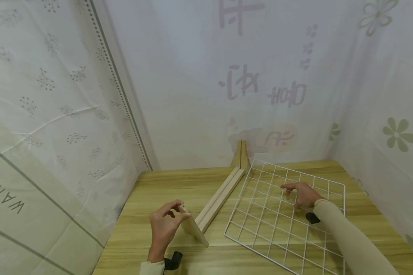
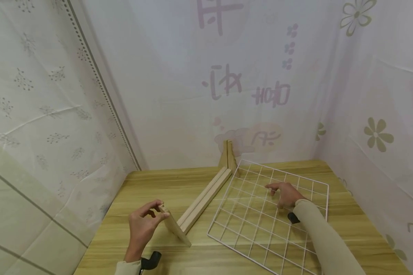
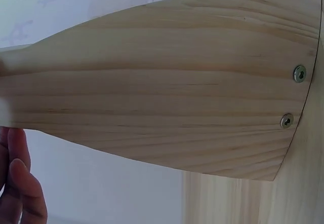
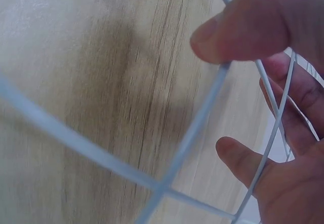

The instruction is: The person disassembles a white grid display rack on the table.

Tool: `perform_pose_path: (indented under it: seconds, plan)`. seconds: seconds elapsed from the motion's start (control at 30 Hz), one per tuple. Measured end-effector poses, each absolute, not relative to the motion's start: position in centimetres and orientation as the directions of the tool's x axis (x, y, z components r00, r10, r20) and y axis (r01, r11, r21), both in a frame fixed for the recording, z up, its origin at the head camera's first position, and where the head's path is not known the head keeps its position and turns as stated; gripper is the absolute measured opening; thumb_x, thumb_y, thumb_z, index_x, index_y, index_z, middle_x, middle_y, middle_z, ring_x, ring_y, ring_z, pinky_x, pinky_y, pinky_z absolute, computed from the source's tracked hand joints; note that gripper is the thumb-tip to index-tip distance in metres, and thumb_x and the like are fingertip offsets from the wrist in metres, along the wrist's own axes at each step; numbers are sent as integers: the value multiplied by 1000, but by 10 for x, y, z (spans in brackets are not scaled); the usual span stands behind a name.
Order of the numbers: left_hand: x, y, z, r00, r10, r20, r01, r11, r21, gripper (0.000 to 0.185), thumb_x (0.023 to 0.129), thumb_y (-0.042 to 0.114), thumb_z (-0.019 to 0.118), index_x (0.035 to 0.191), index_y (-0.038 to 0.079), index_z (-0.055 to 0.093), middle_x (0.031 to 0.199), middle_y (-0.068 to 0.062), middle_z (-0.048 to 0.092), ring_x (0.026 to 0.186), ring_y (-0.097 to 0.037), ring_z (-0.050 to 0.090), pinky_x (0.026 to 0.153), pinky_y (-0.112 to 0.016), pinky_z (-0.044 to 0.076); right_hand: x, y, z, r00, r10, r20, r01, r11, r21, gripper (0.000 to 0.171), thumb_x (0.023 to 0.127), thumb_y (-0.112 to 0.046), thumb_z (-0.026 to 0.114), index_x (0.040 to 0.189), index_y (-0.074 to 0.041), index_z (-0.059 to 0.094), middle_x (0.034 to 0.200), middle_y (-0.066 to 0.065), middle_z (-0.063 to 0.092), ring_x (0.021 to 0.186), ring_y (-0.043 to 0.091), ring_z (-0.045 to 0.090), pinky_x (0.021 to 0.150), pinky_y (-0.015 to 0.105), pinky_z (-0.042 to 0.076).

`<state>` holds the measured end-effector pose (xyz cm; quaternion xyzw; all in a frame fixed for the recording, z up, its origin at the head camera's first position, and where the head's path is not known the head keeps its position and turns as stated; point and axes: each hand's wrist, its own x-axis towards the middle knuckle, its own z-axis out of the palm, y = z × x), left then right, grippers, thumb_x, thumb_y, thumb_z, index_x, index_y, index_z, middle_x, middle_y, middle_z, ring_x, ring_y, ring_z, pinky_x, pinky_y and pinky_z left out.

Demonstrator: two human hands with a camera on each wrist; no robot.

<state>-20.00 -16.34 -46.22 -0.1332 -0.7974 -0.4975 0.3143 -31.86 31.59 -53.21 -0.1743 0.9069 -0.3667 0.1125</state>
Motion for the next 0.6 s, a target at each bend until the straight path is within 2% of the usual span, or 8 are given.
perform_pose_path:
  seconds: [0.1, 0.27, 0.37, 0.4, 0.5, 0.6]
  plan:
    - [-199, -161, -463, -737, -91, 670, 555, 483, 677, 36, 59, 5, 85, 91, 9, 72, 81, -10, 71, 69, -17, 62, 54, -32, 49, -320, 315, -534, -919, -383, -92, -212, 677, -704, 91, 51, 23, 64, 134, -9, 48, 106, 17, 56, 88, 29, 51, 39, 18, 35]
    - [-197, -156, -465, -662, -64, 747, 626, 501, 598, 39, 53, 1, 86, 89, 6, 71, 72, -10, 67, 61, -15, 55, 51, -24, 47, -321, 311, -533, -925, -364, -111, -184, 683, -707, 93, 49, 26, 62, 135, -9, 48, 105, 16, 57, 100, 33, 48, 39, 19, 37]
    - [-194, -152, -465, -632, -57, 773, 647, 510, 567, 41, 51, 1, 87, 88, 6, 71, 65, -8, 61, 59, -8, 49, 50, -22, 44, -321, 307, -530, -928, -355, -115, -186, 707, -682, 93, 50, 28, 57, 134, -10, 49, 105, 16, 57, 89, 29, 50, 37, 18, 32]
    - [-193, -151, -465, -633, -60, 772, 645, 511, 568, 41, 51, 1, 87, 88, 6, 71, 63, -8, 60, 59, -6, 47, 50, -22, 43, -322, 306, -530, -930, -347, -125, -176, 717, -675, 92, 50, 29, 55, 134, -11, 50, 106, 15, 57, 82, 27, 50, 37, 18, 31]
    - [-189, -147, -465, -650, -75, 757, 632, 500, 592, 40, 51, 2, 87, 87, 7, 71, 62, -8, 58, 59, -3, 43, 49, -25, 41, -324, 304, -530, -936, -318, -152, -146, 743, -653, 92, 53, 31, 49, 133, -15, 51, 112, 15, 58, 76, 23, 49, 36, 18, 30]
    - [-186, -144, -465, -669, -86, 738, 616, 491, 616, 38, 53, 4, 87, 87, 7, 71, 63, -9, 59, 59, -3, 43, 48, -26, 41, -326, 303, -533, -941, -298, -163, -135, 769, -624, 90, 54, 31, 53, 130, -17, 55, 115, 14, 59, 84, 23, 51, 37, 19, 32]
